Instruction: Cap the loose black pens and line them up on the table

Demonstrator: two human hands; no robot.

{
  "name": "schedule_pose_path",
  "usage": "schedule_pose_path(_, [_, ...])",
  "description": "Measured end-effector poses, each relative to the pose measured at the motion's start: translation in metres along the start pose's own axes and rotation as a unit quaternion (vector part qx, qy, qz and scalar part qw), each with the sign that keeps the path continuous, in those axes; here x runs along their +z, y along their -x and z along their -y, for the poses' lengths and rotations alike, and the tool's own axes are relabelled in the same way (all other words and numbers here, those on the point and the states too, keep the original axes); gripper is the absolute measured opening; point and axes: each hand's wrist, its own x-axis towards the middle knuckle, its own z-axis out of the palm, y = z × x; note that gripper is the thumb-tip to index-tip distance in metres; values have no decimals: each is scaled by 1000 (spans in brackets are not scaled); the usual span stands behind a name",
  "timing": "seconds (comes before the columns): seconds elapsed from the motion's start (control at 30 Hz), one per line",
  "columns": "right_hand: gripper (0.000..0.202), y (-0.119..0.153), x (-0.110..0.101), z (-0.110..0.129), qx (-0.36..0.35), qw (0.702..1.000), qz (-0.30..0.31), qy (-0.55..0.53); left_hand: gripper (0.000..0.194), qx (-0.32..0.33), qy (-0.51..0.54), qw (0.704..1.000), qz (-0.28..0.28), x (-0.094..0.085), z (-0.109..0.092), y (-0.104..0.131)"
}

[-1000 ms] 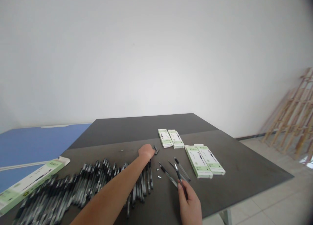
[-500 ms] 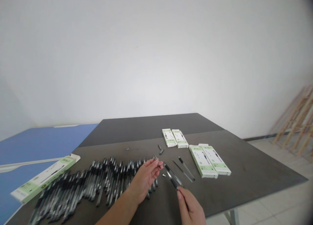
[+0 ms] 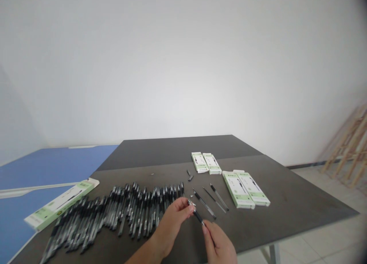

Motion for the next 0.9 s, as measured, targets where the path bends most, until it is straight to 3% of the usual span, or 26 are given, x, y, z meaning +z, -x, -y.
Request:
schedule_pose_path(0.17, [37,0,8,5,46,998,-9,-35,34,31,-126,991,-16,-8,-4,-7])
schedule_pose_path(0.33, [41,-5,13,15,107,992,-4,-67,31,36,-208,977,2,-15,-14,-9])
schedule_pose_path(0.53, [37,-33,13,25,67,996,43,-43,43,81,-203,976,-10,-31,-22,-19])
schedule_pose_path(0.63, [36,-71,18,22,34,994,98,36,42,119,-216,964,-97,-51,-17,-24])
schedule_pose_path(0.77, [34,-139,40,18,-58,970,200,126,34,164,-298,900,-272,-79,-4,-23])
schedule_pose_path(0.9, [20,-192,82,20,-128,938,290,139,30,194,-346,853,-339,-91,4,-21])
